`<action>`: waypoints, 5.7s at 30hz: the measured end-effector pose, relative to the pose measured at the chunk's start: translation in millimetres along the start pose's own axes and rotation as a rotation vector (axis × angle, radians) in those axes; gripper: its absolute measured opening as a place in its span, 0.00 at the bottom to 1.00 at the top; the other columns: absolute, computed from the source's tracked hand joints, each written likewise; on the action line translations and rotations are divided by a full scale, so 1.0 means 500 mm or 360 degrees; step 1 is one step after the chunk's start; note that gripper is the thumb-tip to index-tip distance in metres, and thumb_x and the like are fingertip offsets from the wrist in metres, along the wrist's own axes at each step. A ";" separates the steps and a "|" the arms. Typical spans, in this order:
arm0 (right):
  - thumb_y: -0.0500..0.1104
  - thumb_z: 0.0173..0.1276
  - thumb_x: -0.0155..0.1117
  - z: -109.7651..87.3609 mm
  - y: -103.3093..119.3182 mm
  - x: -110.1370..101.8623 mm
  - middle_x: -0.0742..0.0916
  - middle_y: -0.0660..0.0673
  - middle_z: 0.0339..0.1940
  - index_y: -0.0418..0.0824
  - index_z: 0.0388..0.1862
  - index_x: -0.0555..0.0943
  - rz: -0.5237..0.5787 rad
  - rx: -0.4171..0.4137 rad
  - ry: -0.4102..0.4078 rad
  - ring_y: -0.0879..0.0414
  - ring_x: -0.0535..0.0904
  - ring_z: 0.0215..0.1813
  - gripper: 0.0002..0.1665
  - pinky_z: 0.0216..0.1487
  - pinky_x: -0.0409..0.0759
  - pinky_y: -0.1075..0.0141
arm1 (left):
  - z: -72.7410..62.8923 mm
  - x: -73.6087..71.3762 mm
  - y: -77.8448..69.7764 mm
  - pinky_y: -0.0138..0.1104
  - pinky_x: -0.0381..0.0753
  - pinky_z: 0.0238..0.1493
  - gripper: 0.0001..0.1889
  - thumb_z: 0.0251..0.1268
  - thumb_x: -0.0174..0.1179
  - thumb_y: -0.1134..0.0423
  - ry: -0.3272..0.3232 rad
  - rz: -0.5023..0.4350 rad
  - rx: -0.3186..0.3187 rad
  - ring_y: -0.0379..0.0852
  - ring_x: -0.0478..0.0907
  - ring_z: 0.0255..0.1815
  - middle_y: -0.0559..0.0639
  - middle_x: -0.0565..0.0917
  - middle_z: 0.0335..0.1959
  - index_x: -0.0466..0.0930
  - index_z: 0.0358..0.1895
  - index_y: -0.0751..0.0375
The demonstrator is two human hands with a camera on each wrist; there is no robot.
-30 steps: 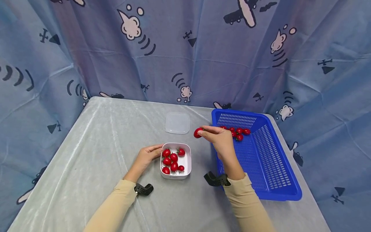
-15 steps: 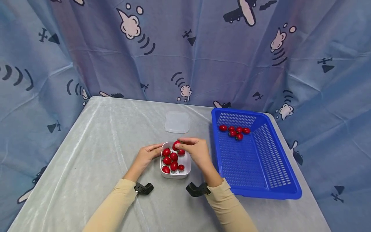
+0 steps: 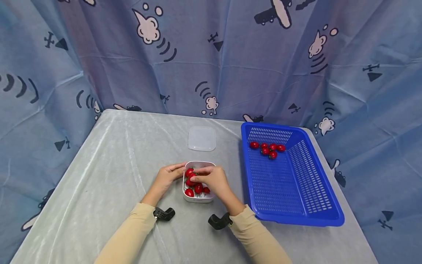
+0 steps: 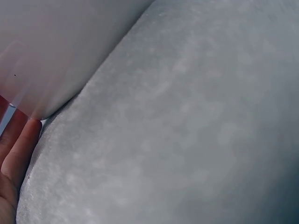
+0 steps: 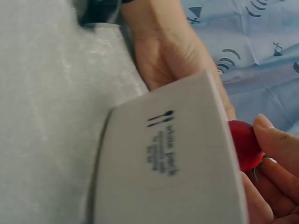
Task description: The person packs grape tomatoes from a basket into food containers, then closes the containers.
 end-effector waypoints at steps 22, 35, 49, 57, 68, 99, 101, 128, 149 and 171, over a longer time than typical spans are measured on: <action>0.42 0.51 0.81 -0.009 0.034 -0.022 0.92 0.42 0.39 0.38 0.40 0.91 -0.0148 -0.0093 -0.0051 0.56 0.85 0.39 0.17 0.38 0.83 0.68 | 0.001 -0.001 0.002 0.27 0.84 0.52 0.22 0.68 0.64 0.62 0.0005 0.0005 0.0011 0.31 0.84 0.44 0.46 0.88 0.49 0.78 0.60 0.72; 0.46 0.59 0.77 -0.006 0.129 -0.299 0.90 0.42 0.50 0.38 0.51 0.87 0.0049 -0.0136 -0.0411 0.62 0.85 0.50 0.22 0.52 0.83 0.73 | 0.003 -0.005 0.004 0.26 0.83 0.52 0.22 0.67 0.64 0.64 -0.0026 -0.0003 -0.0031 0.31 0.84 0.43 0.49 0.88 0.51 0.77 0.61 0.73; 0.47 0.63 0.74 0.102 -0.034 -0.424 0.87 0.43 0.58 0.40 0.60 0.82 0.0038 0.0157 -0.0667 0.57 0.83 0.58 0.28 0.63 0.80 0.67 | 0.000 0.001 0.005 0.26 0.84 0.52 0.22 0.68 0.63 0.64 -0.0011 0.0008 -0.0032 0.31 0.84 0.42 0.56 0.86 0.54 0.77 0.60 0.74; 0.43 0.63 0.73 0.151 -0.123 -0.437 0.83 0.41 0.62 0.39 0.62 0.81 0.0023 0.0328 -0.0768 0.50 0.78 0.66 0.28 0.50 0.78 0.73 | 0.000 0.002 0.005 0.26 0.84 0.51 0.21 0.68 0.63 0.65 -0.0007 0.0017 -0.0012 0.31 0.84 0.43 0.56 0.87 0.53 0.77 0.60 0.74; 0.42 0.61 0.75 0.181 -0.161 -0.438 0.85 0.36 0.58 0.34 0.58 0.83 -0.0074 0.0288 -0.0748 0.46 0.80 0.63 0.26 0.63 0.79 0.60 | -0.001 0.001 0.003 0.27 0.84 0.51 0.21 0.68 0.63 0.65 -0.0010 0.0002 -0.0005 0.30 0.84 0.43 0.55 0.87 0.53 0.78 0.60 0.74; 0.48 0.65 0.72 0.165 -0.091 -0.423 0.82 0.36 0.64 0.37 0.62 0.80 -0.0060 0.0283 -0.0665 0.42 0.81 0.62 0.29 0.67 0.78 0.54 | 0.001 -0.002 0.007 0.26 0.83 0.51 0.21 0.68 0.63 0.64 -0.0014 0.0014 -0.0012 0.30 0.84 0.43 0.56 0.86 0.54 0.78 0.60 0.73; 0.50 0.65 0.72 0.147 -0.071 -0.421 0.81 0.38 0.66 0.40 0.64 0.80 -0.0025 0.0296 -0.0654 0.42 0.79 0.65 0.30 0.69 0.77 0.52 | 0.001 -0.002 0.008 0.26 0.83 0.51 0.21 0.68 0.63 0.64 -0.0014 0.0025 -0.0016 0.30 0.83 0.44 0.59 0.85 0.55 0.78 0.60 0.73; 0.44 0.66 0.70 0.012 0.088 -0.296 0.83 0.39 0.63 0.39 0.63 0.80 0.0426 0.0065 -0.0379 0.63 0.84 0.48 0.27 0.54 0.83 0.73 | 0.001 -0.002 0.004 0.26 0.84 0.51 0.21 0.68 0.63 0.65 -0.0006 -0.0008 -0.0013 0.30 0.84 0.42 0.46 0.88 0.48 0.78 0.60 0.73; 0.37 0.61 0.75 0.006 0.108 -0.178 0.90 0.40 0.49 0.34 0.56 0.84 0.0496 -0.0010 -0.0242 0.64 0.87 0.40 0.23 0.53 0.85 0.69 | -0.001 -0.002 0.002 0.26 0.83 0.52 0.22 0.69 0.62 0.64 0.0006 0.0000 -0.0019 0.29 0.84 0.43 0.49 0.87 0.51 0.77 0.61 0.73; 0.37 0.55 0.78 0.011 0.041 -0.055 0.90 0.35 0.42 0.34 0.45 0.89 0.0223 -0.0027 -0.0219 0.58 0.87 0.33 0.18 0.43 0.89 0.56 | 0.000 -0.005 0.000 0.27 0.84 0.51 0.22 0.68 0.63 0.63 -0.0014 -0.0003 -0.0030 0.30 0.84 0.43 0.47 0.88 0.48 0.78 0.61 0.72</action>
Point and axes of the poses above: each hand's wrist, its own z-axis towards the middle knuckle, its own x-axis out of the palm, y = z × x, the point moved 8 cm from there along z, towards the middle knuckle
